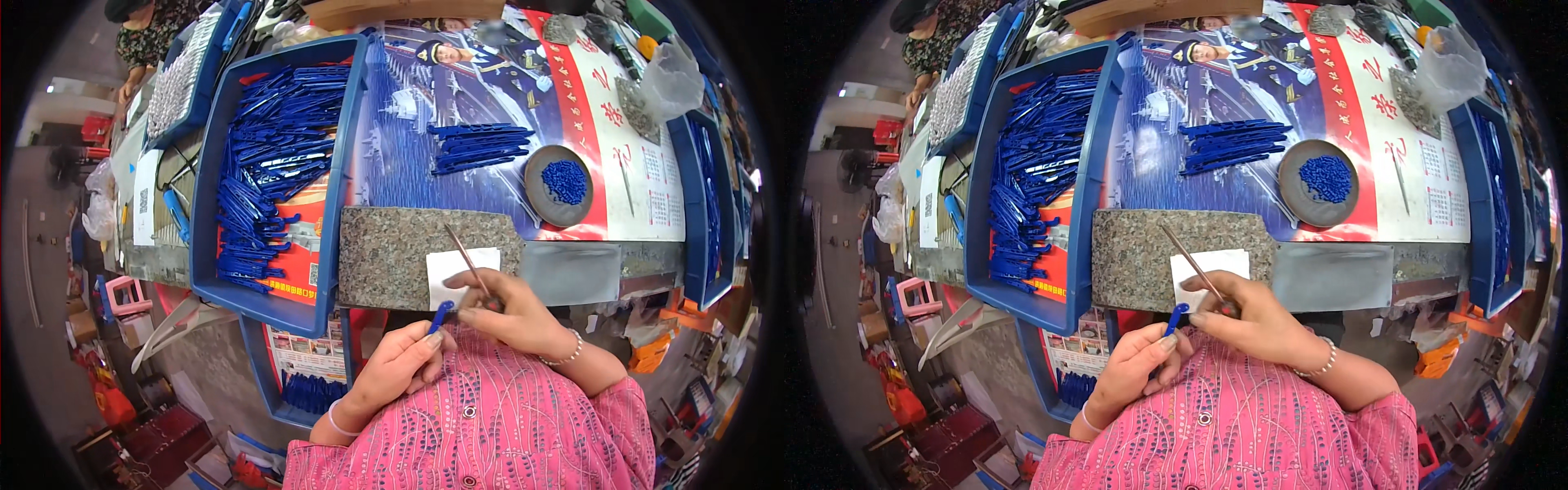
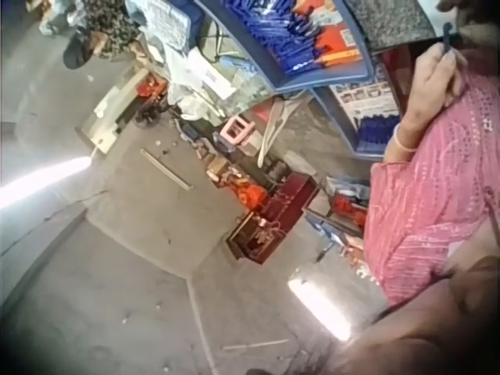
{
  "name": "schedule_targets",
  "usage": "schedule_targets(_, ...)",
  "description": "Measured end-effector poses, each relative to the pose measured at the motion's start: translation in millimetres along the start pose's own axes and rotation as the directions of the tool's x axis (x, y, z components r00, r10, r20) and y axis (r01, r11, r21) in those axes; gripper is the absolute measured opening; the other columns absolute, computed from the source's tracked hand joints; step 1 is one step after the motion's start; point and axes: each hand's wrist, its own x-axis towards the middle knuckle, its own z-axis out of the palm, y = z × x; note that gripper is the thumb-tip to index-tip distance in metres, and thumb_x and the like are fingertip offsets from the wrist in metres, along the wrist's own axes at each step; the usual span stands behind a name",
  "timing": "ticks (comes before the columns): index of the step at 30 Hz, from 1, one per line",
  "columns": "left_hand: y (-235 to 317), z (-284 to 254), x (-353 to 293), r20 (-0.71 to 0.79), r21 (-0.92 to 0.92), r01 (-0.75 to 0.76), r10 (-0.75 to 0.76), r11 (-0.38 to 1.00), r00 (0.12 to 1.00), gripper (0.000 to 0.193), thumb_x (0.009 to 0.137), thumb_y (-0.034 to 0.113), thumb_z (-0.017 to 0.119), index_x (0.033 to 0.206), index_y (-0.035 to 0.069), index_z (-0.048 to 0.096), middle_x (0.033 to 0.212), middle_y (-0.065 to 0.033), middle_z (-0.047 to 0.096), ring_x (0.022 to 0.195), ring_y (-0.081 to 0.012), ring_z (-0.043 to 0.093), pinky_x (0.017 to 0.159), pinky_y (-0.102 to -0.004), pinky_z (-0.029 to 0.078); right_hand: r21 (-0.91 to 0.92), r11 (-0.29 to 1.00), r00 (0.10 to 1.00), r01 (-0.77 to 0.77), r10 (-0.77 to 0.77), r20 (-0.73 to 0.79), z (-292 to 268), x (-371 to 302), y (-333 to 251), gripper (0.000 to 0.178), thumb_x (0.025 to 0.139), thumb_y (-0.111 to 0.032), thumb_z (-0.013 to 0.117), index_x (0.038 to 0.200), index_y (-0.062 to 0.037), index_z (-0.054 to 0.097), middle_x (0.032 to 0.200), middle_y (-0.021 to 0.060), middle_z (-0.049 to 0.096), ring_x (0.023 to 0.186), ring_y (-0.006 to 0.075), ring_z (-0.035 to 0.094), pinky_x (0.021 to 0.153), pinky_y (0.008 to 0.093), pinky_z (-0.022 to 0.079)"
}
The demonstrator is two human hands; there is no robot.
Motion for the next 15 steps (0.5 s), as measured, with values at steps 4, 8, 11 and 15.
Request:
schedule_targets(4, 0.4, -6.5, 5.9, 0.212, -0.257, 0.125, -0.07, 0.958, 0.975, 0.02, 0.097, 0.018, 0.045, 0.101, 0.0, 0.052, 0.063, -0.0017, 0.05, 0.044, -0.0042, 0.039, 0.04, -0.0178, 0.028, 0.237, 0.971, 0.989, -0.037, 0.001, 0.151, -1.4, 14.4, 13.2, 0.015, 0.087, -0.01, 0.063, 0.097, 0.0003, 0.057, 0.069, 0.0034, 0.059, 0.049, 0.0049, 0.048, 0.044, 0.0184, 0.036)
schedule_targets(8, -4.6, 15.1, 7.8, -0.121, -0.015, -0.109, 0.106, 0.994, 0.987, 0.019, 0.094, 0.012, 0.049, 0.108, -0.001, 0.049, 0.07, -0.004, 0.055, 0.047, -0.0053, 0.045, 0.042, -0.018, 0.034, 0.284, 0.959, 0.995, 0.006, -0.034, 0.095, -0.4, 20.1, 14.1, 0.018, 0.088, -0.017, 0.064, 0.088, -0.0006, 0.056, 0.063, 0.0031, 0.058, 0.044, 0.0051, 0.047, 0.04, 0.019, 0.034)
schedule_targets(11, -12.9, 13.2, 5.9, -0.166, 0.34, -0.305, 0.376, 0.89, 0.912, 0.027, 0.091, 0.004, 0.052, 0.116, -0.004, 0.045, 0.08, -0.0079, 0.06, 0.053, -0.0061, 0.052, 0.047, -0.0188, 0.041, 0.274, 0.962, 0.997, -0.01, -0.01, 0.073, -1.0, 20.3, 13.2, 0.02, 0.087, -0.019, 0.065, 0.087, -0.0015, 0.056, 0.062, 0.0035, 0.058, 0.043, 0.0058, 0.047, 0.039, 0.0192, 0.035)
schedule_targets(15, -6.8, 9.9, 4.6, -0.128, 0.254, -0.254, 0.292, 0.933, 0.948, 0.024, 0.093, 0.005, 0.049, 0.116, -0.003, 0.045, 0.08, -0.0075, 0.06, 0.052, -0.006, 0.051, 0.047, -0.0182, 0.04, 0.348, 0.936, 0.996, -0.044, 0.013, 0.091, -2.7, 19.9, 16.4, 0.022, 0.088, -0.021, 0.064, 0.091, -0.0017, 0.054, 0.062, 0.0036, 0.058, 0.042, 0.0063, 0.047, 0.038, 0.0196, 0.035)
